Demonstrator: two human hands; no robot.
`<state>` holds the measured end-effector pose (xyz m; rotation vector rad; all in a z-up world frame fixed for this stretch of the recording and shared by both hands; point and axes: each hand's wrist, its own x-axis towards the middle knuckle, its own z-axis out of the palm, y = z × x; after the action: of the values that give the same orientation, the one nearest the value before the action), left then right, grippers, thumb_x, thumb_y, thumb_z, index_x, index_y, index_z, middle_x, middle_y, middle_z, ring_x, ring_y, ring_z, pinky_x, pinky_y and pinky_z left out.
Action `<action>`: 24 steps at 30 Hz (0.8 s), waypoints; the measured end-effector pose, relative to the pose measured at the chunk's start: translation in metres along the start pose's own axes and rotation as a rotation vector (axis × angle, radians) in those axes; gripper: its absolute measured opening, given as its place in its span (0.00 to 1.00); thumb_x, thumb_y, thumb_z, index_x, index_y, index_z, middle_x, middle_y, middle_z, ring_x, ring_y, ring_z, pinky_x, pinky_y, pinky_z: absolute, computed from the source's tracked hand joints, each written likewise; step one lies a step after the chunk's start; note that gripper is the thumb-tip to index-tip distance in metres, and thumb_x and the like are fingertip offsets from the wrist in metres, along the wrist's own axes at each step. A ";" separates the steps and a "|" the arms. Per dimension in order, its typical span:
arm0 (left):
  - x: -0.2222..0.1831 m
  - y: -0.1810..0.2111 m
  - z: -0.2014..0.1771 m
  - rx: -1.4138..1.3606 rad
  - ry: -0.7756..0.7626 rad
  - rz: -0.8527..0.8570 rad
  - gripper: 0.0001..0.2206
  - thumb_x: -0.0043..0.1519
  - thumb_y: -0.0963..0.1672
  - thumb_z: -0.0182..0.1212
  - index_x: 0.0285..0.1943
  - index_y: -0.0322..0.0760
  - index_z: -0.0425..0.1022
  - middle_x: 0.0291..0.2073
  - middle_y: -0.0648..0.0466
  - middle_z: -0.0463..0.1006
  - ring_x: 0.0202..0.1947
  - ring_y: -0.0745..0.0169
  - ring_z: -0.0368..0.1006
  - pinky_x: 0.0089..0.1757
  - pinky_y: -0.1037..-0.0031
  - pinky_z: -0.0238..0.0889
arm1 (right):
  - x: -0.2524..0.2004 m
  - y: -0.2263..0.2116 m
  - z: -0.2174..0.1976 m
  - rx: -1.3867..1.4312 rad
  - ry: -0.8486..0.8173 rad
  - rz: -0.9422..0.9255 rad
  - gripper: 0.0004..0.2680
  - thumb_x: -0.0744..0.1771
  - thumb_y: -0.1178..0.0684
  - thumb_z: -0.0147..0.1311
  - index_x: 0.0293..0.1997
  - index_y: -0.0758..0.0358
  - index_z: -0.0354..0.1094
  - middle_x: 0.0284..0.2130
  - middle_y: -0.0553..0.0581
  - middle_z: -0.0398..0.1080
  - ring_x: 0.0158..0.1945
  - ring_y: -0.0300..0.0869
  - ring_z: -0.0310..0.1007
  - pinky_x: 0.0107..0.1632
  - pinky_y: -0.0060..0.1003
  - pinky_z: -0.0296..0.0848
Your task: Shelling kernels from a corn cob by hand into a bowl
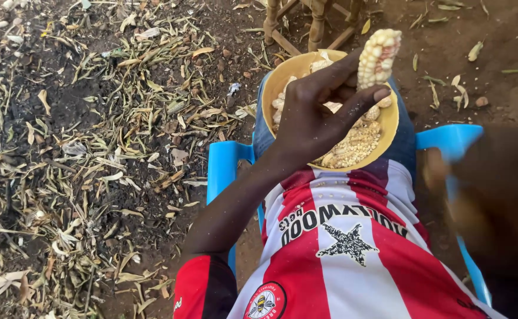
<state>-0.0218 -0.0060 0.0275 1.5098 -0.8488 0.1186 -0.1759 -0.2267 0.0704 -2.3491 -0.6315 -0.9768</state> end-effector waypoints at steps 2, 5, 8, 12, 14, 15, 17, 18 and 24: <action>0.000 -0.002 0.001 -0.072 0.012 -0.131 0.28 0.66 0.46 0.72 0.76 0.44 0.68 0.31 0.61 0.79 0.37 0.81 0.73 0.41 0.81 0.75 | 0.031 -0.007 0.044 -0.015 0.050 0.011 0.04 0.75 0.78 0.55 0.52 0.87 0.74 0.33 0.69 0.75 0.30 0.49 0.64 0.41 0.47 0.66; -0.003 -0.020 0.003 -0.068 -0.022 -0.091 0.29 0.68 0.45 0.73 0.79 0.51 0.65 0.35 0.62 0.79 0.39 0.80 0.71 0.43 0.83 0.76 | 0.034 0.026 0.067 0.143 0.126 0.137 0.12 0.76 0.65 0.49 0.63 0.93 0.71 0.44 0.79 0.74 0.43 0.56 0.74 0.48 0.45 0.73; -0.003 -0.015 0.000 -0.001 -0.059 -0.027 0.29 0.70 0.45 0.73 0.80 0.51 0.63 0.34 0.63 0.76 0.39 0.81 0.70 0.49 0.81 0.84 | 0.041 0.033 0.074 0.242 0.094 0.235 0.12 0.75 0.66 0.50 0.63 0.92 0.71 0.45 0.75 0.72 0.42 0.51 0.71 0.46 0.40 0.69; -0.008 -0.024 0.000 0.160 -0.116 0.077 0.31 0.77 0.47 0.71 0.85 0.56 0.56 0.33 0.63 0.69 0.37 0.77 0.59 0.50 0.84 0.79 | 0.042 0.037 0.080 0.228 -0.017 0.325 0.08 0.74 0.60 0.56 0.49 0.80 0.75 0.29 0.59 0.67 0.31 0.41 0.60 0.36 0.37 0.59; -0.009 -0.030 0.002 0.264 -0.097 0.069 0.35 0.73 0.51 0.72 0.85 0.64 0.53 0.35 0.66 0.81 0.38 0.87 0.81 0.47 0.84 0.79 | 0.044 0.037 0.082 0.161 -0.023 0.271 0.08 0.76 0.61 0.51 0.52 0.79 0.76 0.39 0.64 0.74 0.40 0.46 0.70 0.44 0.41 0.66; -0.008 -0.029 0.001 0.263 -0.104 0.070 0.35 0.73 0.51 0.72 0.85 0.64 0.53 0.35 0.66 0.81 0.38 0.87 0.81 0.47 0.84 0.79 | 0.044 0.038 0.083 0.160 -0.018 0.276 0.08 0.76 0.61 0.51 0.52 0.79 0.76 0.39 0.64 0.74 0.40 0.46 0.70 0.44 0.41 0.66; -0.005 -0.027 0.000 0.260 -0.096 0.032 0.33 0.73 0.50 0.72 0.84 0.60 0.55 0.33 0.66 0.78 0.35 0.85 0.67 0.47 0.86 0.79 | 0.045 0.039 0.085 0.162 -0.012 0.283 0.08 0.76 0.62 0.49 0.48 0.76 0.75 0.29 0.58 0.65 0.33 0.42 0.60 0.37 0.42 0.58; -0.005 -0.028 0.001 0.258 -0.102 0.035 0.33 0.73 0.50 0.72 0.84 0.60 0.55 0.33 0.66 0.78 0.35 0.85 0.67 0.47 0.86 0.79 | 0.046 0.040 0.086 0.158 -0.007 0.286 0.08 0.76 0.62 0.49 0.48 0.76 0.75 0.29 0.58 0.65 0.33 0.42 0.60 0.37 0.42 0.58; -0.005 -0.028 -0.001 0.301 -0.090 0.036 0.34 0.71 0.48 0.76 0.83 0.56 0.59 0.29 0.63 0.68 0.31 0.77 0.61 0.41 0.84 0.71 | 0.050 0.052 0.092 0.137 0.025 0.194 0.08 0.75 0.64 0.48 0.54 0.78 0.75 0.40 0.65 0.77 0.41 0.49 0.75 0.44 0.44 0.68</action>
<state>-0.0098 -0.0061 0.0022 1.7919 -0.9619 0.2141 -0.0675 -0.1986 0.0366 -2.2254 -0.4364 -0.8475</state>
